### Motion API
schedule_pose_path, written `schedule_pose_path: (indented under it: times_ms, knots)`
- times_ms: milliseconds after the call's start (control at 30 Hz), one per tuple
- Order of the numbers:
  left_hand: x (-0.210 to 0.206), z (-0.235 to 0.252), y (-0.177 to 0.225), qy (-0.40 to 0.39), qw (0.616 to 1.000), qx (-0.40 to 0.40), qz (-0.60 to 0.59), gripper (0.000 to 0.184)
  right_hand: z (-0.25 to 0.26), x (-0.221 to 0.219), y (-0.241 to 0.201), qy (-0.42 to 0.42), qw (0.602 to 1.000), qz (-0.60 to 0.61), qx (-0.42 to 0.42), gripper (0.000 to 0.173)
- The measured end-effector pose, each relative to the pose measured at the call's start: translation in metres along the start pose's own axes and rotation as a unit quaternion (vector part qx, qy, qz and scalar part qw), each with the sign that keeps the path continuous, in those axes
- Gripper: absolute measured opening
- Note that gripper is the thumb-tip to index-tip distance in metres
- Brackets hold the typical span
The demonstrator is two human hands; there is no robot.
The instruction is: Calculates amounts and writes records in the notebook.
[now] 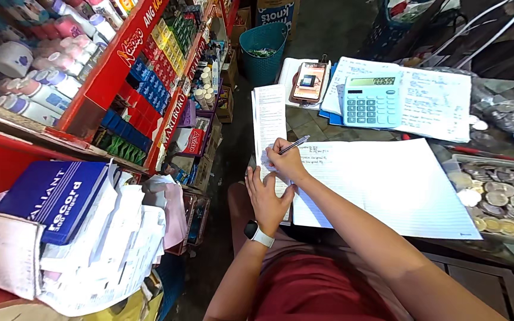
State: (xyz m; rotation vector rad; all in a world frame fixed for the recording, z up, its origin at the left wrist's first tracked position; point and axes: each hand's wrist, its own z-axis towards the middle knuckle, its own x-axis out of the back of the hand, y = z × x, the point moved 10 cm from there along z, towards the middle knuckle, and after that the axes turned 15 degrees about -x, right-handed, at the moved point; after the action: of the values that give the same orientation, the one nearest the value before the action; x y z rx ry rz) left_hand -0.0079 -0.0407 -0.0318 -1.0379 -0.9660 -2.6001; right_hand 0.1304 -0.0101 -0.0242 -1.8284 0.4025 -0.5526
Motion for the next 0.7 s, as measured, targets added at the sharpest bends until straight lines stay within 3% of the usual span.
schedule_pose_path:
  times_ms: [133,300,433,567,633,700]
  knots:
    - [0.001,0.0,0.0,0.003,1.0,0.001,0.001,0.045,-0.003,-0.008,-0.004,-0.002,0.996,-0.07,0.054,0.029]
    - [0.001,0.001,0.001,-0.001,1.0,-0.002,0.01,0.05,-0.002,0.022,0.007,0.023,0.991,0.133,-0.022,0.027]
    - [0.0,0.001,0.001,-0.001,1.0,-0.003,0.016,0.052,-0.02,0.053,-0.001,0.051,0.981,0.186,0.036,0.03]
    - [-0.001,0.001,0.002,-0.007,1.0,-0.001,0.015,0.051,-0.044,0.085,-0.012,0.095,0.989,0.059,0.099,0.013]
    - [-0.001,0.001,0.002,-0.01,1.0,0.002,0.012,0.051,-0.053,0.092,-0.01,0.092,0.987,-0.036,0.125,0.032]
    - [-0.001,0.001,0.002,-0.011,1.0,0.003,0.015,0.052,-0.061,0.097,-0.005,0.104,0.974,-0.115,0.165,0.034]
